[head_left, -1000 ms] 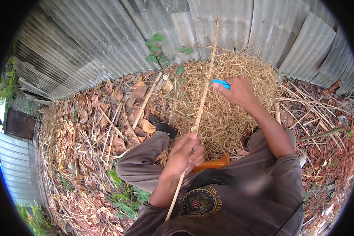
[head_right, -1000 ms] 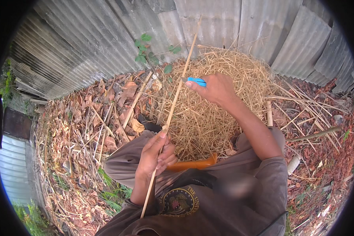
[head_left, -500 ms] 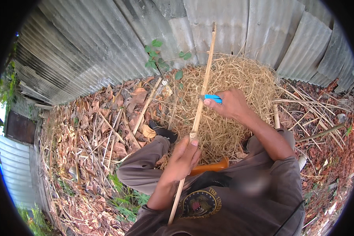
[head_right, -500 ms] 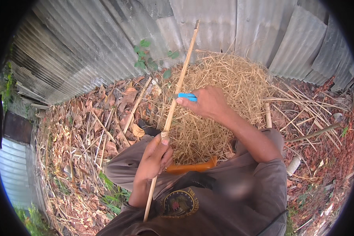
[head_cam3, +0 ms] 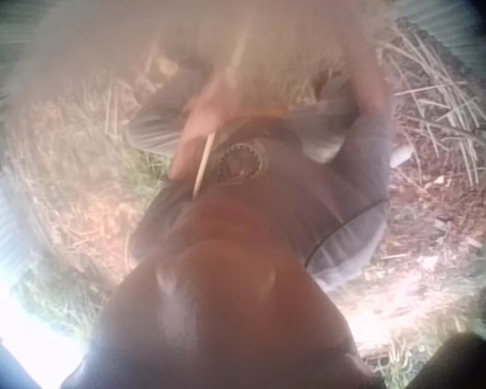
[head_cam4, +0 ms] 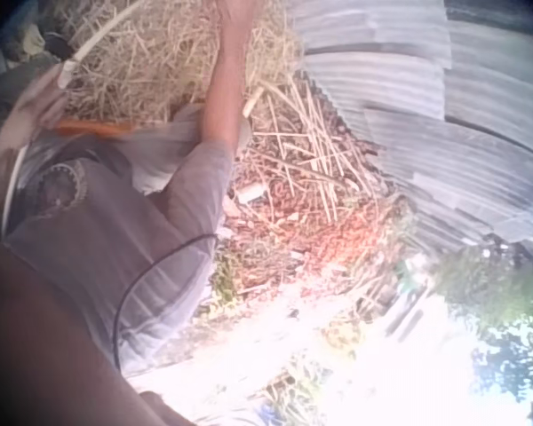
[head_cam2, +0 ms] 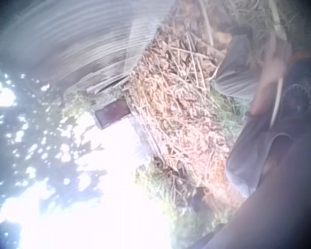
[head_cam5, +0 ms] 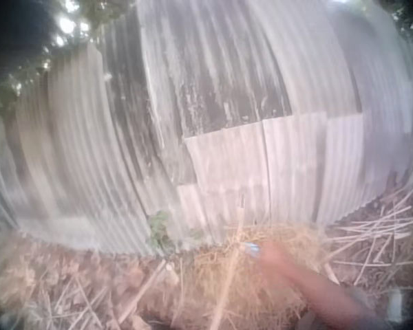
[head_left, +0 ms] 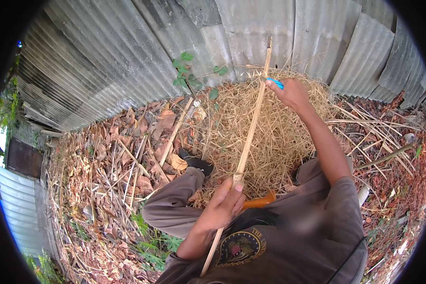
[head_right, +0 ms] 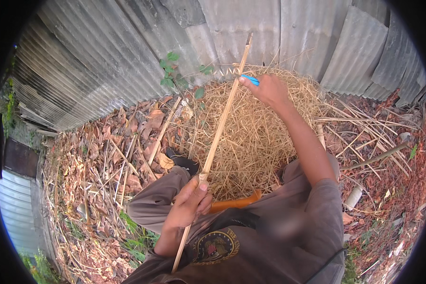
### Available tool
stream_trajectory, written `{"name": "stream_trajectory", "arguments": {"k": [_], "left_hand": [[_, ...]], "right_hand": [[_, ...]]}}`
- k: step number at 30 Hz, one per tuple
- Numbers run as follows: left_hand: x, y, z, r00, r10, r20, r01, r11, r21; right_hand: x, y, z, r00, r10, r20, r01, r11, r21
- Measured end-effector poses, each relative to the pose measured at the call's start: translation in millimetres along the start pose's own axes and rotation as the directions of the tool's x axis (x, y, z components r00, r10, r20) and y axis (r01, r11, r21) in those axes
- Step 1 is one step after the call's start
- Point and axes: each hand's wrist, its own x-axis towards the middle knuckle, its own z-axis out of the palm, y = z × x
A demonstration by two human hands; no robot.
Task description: The person sits cross-legged on the ground and uses a blue utility knife to shave and smooth a long, thin wooden stick. They hold the stick with their left hand and scrape along its length with the knife in their right hand, occasionally rotating the stick to work on different sides.
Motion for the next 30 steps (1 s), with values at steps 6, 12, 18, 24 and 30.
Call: {"name": "stream_trajectory", "arguments": {"k": [6, 12, 18, 24, 30], "left_hand": [[-36, -5, -9, 0.987, -0.153, 0.056, 0.153, 0.988, 0.003], [-50, -6, -21, 0.97, -0.239, 0.045, 0.24, 0.97, -0.018], [-106, -3, -40, 0.961, -0.225, -0.157, 0.212, 0.972, -0.096], [-55, -11, -51, 0.977, -0.119, -0.179, 0.096, 0.986, -0.133], [8, 5, -35, 0.984, 0.052, -0.171, -0.075, 0.989, -0.131]], "right_hand": [[34, 77, -12, 0.986, 0.002, -0.166, -0.028, 0.988, -0.155], [25, 102, -12, 0.977, -0.166, -0.134, 0.117, 0.942, -0.315], [14, 209, -24, 0.802, 0.581, -0.138, -0.597, 0.772, -0.219], [23, 110, -44, 0.954, 0.293, -0.068, -0.292, 0.956, 0.015], [-80, -68, -37, 0.893, -0.414, 0.176, 0.373, 0.9, 0.224]]}}
